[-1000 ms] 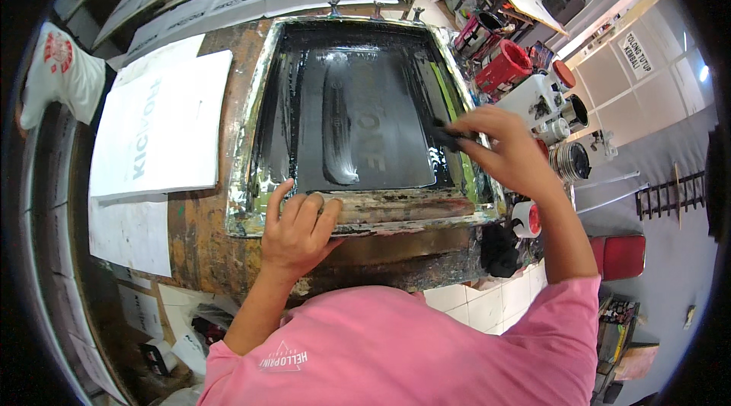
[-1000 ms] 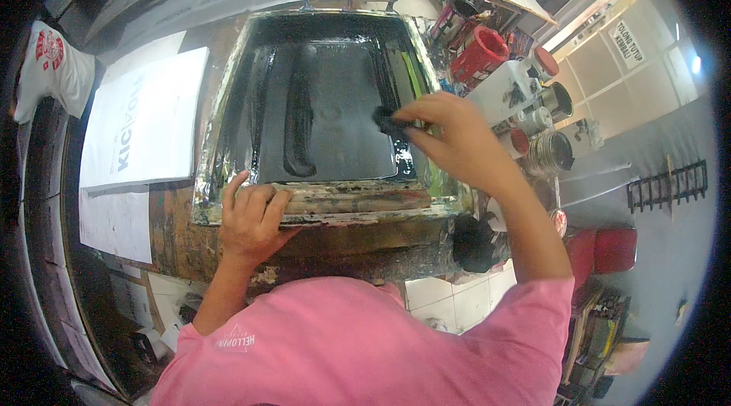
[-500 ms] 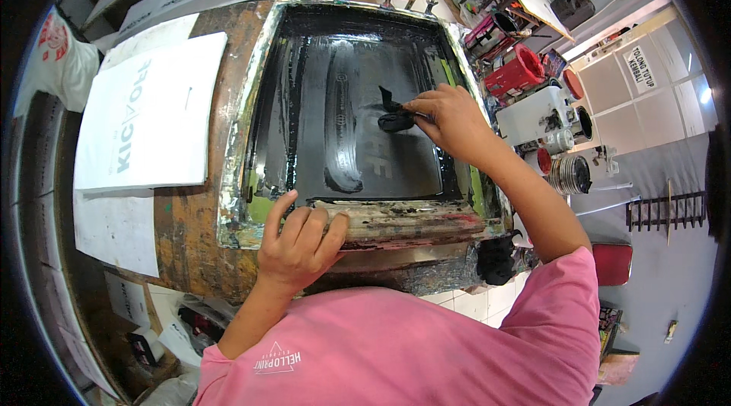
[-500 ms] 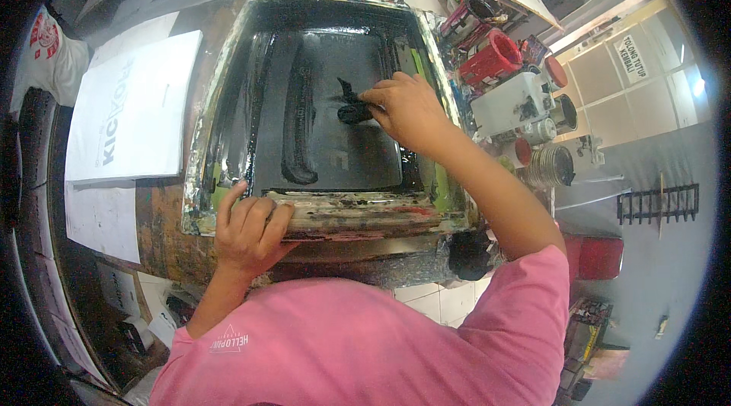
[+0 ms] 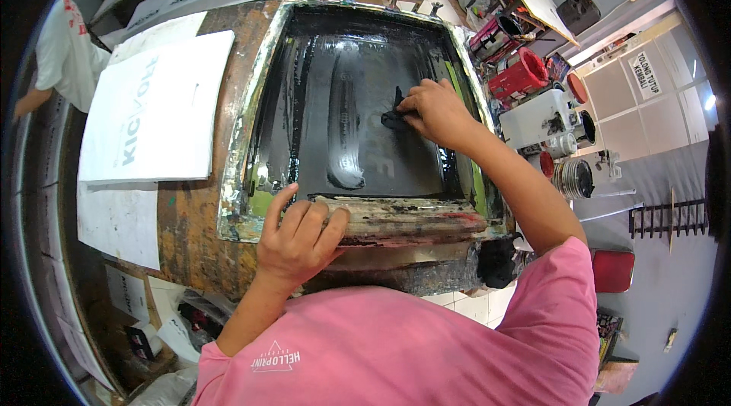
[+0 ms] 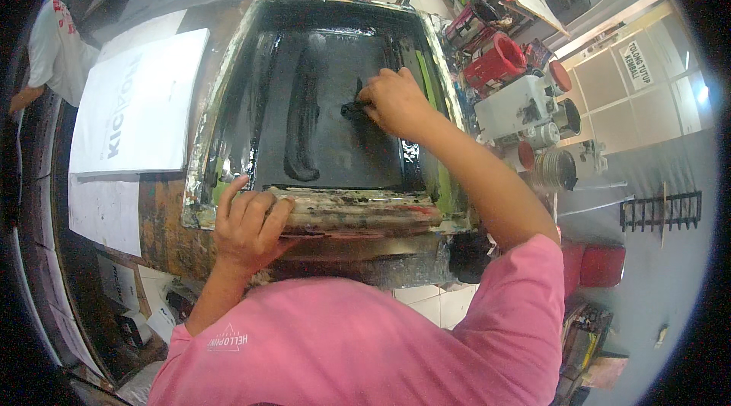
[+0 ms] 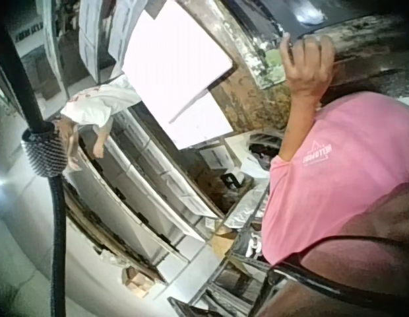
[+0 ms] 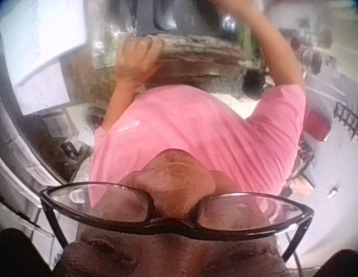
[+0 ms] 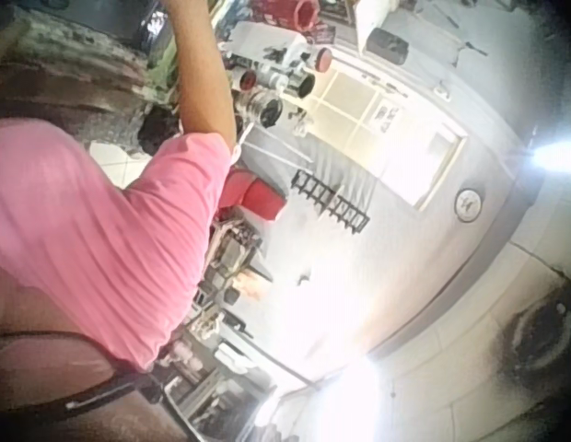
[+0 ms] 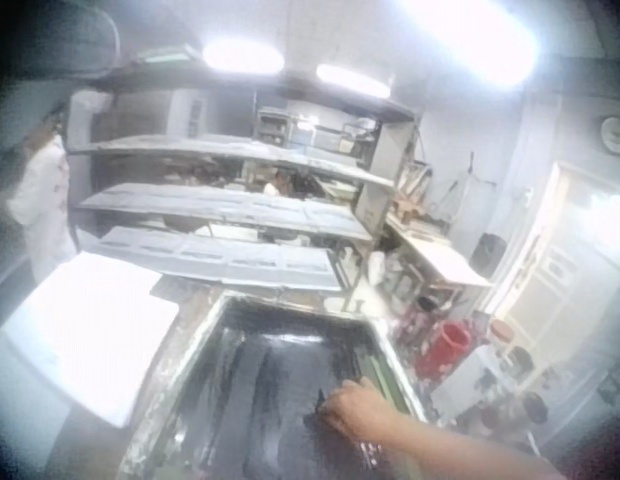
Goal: The person screen prints logos onto white plastic bags by placing each bag under a hinged screen, applying black ink with a squeegee, and lifting the screen before setting the finished bag aside.
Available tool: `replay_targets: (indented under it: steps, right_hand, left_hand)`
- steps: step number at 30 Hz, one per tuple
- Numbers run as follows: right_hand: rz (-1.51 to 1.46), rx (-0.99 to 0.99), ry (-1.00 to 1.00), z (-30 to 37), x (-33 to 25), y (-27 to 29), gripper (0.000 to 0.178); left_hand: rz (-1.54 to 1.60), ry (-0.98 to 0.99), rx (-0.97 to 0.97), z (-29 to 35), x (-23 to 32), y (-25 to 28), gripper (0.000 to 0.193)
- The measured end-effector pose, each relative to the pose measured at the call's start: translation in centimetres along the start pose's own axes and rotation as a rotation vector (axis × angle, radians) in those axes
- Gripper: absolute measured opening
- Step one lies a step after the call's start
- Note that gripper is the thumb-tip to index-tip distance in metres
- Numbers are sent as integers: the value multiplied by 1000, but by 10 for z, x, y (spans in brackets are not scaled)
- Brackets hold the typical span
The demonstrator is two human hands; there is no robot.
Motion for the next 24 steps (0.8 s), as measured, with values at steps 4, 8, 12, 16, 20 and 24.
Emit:
replay_targets:
  steps: [4, 8, 12, 16, 20, 24]
  right_hand:
    - [-55, 69, -27, 10, -5, 5, 22]
    - [-311, 38, 137, 34, -49, 9, 27]
    - [-424, 18, 323, 50, -87, 22, 27]
    - [-187, 140, 330, 3, -49, 1, 26]
    - [-98, 256, 225, -78, 44, -46, 19]
    - [-20, 228, 3, -132, 101, -62, 25]
  left_hand:
    - [-12, -14, -8, 0, 0, -1, 19]
    - [3, -5, -39, 1, 0, -2, 20]
    - [18, 6, -28, -1, -1, 0, 22]
    - [23, 22, -45, -3, -2, 1, 22]
    - [22, 18, -43, -5, -2, 1, 21]
    - [21, -50, -66, 1, 0, -3, 39]
Point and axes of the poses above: each hand's wrist, its own z-axis away from the middle knuckle, its own y-axis out of the back of the hand, x = y × z, the point moved 10 cm from there along -z, towards the middle knuckle, and after that the axes turned 9 degrees about x, right-handed, at the moved point
